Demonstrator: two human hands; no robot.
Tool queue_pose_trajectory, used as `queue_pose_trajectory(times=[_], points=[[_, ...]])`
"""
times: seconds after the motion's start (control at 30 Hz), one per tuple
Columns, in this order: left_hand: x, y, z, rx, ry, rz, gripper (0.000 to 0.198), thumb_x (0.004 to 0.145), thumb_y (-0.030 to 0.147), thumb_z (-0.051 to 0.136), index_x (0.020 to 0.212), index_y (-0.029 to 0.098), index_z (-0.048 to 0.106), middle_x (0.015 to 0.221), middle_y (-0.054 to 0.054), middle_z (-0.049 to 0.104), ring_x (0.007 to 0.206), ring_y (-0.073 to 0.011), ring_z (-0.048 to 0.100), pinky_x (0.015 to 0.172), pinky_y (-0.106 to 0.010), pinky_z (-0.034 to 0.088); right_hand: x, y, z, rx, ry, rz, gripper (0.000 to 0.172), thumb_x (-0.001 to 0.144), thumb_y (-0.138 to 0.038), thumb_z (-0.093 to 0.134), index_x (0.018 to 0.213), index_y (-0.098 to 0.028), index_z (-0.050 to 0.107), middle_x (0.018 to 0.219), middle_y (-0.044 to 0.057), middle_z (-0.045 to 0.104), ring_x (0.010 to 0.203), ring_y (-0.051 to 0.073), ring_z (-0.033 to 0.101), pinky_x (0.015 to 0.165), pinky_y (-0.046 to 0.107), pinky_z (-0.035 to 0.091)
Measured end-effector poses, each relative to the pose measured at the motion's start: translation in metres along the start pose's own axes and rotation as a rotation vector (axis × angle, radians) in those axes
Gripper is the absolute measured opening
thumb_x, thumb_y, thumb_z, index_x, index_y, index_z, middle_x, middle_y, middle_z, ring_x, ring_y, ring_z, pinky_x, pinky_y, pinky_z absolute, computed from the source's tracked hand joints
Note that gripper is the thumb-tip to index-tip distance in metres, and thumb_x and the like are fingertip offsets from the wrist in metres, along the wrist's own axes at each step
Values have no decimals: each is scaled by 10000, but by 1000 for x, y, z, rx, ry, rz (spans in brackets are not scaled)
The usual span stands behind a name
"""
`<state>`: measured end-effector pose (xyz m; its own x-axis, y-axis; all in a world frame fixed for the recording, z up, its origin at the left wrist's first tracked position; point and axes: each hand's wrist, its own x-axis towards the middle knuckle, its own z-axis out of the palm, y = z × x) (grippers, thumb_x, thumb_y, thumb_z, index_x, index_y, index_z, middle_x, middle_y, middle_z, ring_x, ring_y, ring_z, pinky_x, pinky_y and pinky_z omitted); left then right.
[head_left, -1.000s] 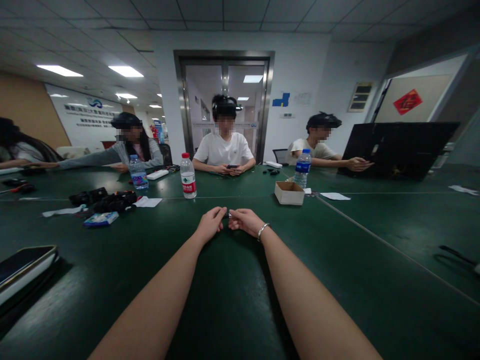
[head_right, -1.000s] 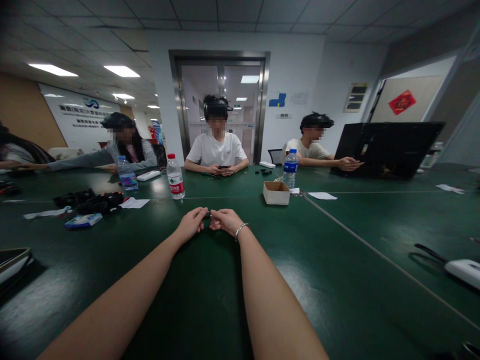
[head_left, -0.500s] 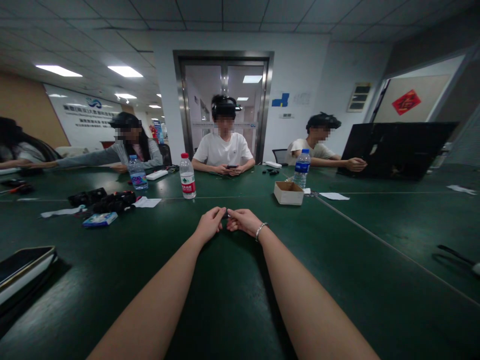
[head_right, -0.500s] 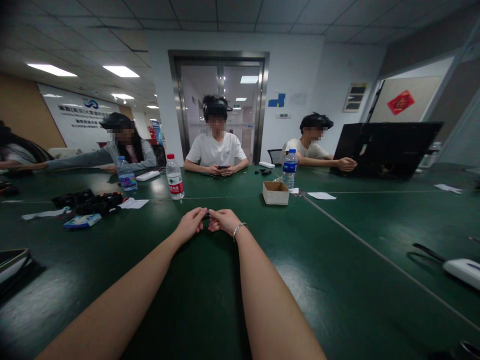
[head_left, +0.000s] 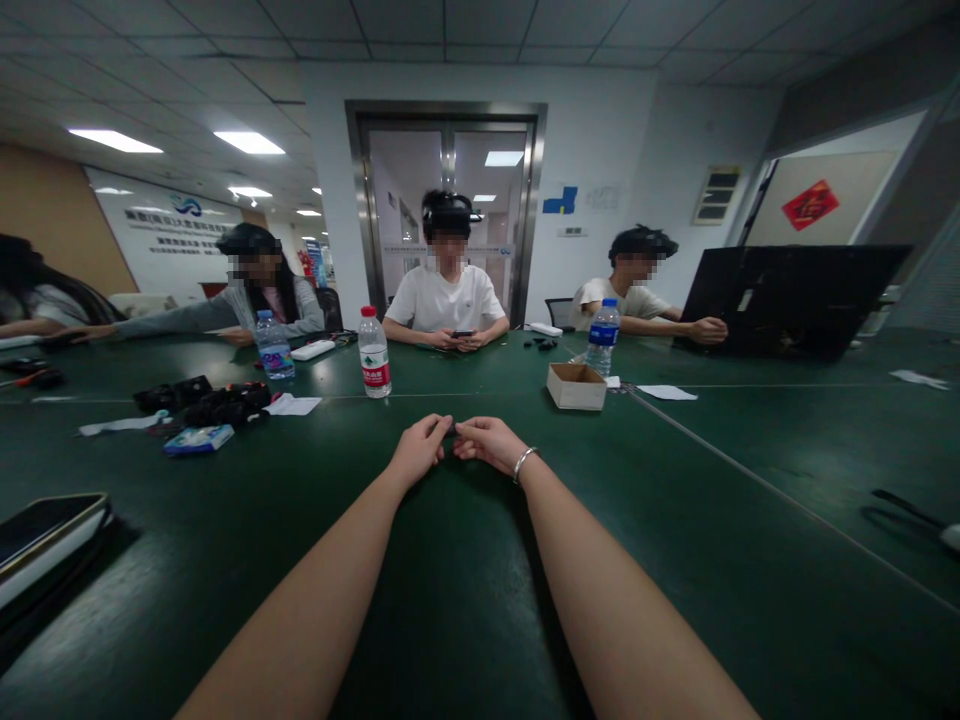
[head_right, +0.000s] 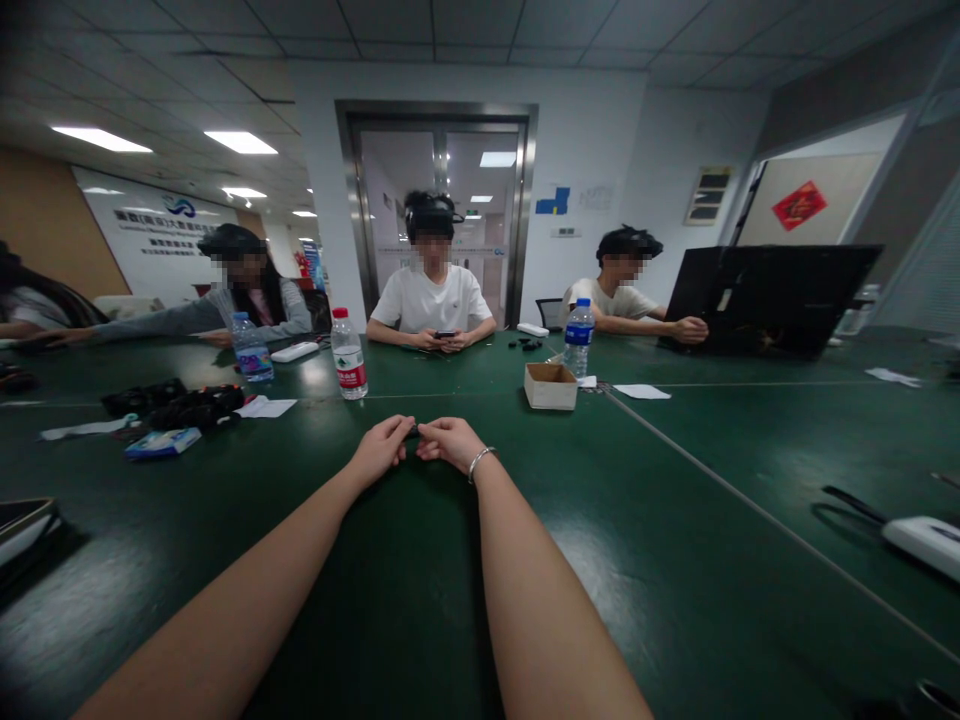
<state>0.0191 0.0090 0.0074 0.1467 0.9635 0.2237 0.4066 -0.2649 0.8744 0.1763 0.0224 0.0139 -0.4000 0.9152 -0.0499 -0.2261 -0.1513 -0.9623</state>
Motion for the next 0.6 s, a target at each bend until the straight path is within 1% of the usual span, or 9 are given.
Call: queue_pose_trajectory(times=[0.1,0.2,0.37,0.6], points=[[1,-1,1,-10,5,10,454,785,605,387,846,191,563,471,45,492,400,-98,454,419,-197,342,0,-1,2,-13,6,19,209,891,-213,521,753,-61,559,558,92,614,461,126,595,460,193,516],[1,-2,2,-13,7,21,447,784,603,390,824,191,559,469,47,490,398,-95,452,423,-195,342,2,0,2,-61,14,18,240,892,-204,516,704,-60,555,536,83,602,447,124,587,440,187,507],[0,0,1,15,3,25,458,784,604,383,843,189,565,484,43,497,405,-99,454,431,-201,344,4,2,1,-62,15,14,211,895,-121,488,701,-66,550,547,82,613,461,117,594,469,183,515],[-2,2,0,36,8,7,477,784,610,370,846,182,571,497,35,508,418,-104,458,442,-204,347,-2,-1,1,-23,24,1,95,837,-77,574,744,-68,558,562,66,616,501,116,609,505,179,527]])
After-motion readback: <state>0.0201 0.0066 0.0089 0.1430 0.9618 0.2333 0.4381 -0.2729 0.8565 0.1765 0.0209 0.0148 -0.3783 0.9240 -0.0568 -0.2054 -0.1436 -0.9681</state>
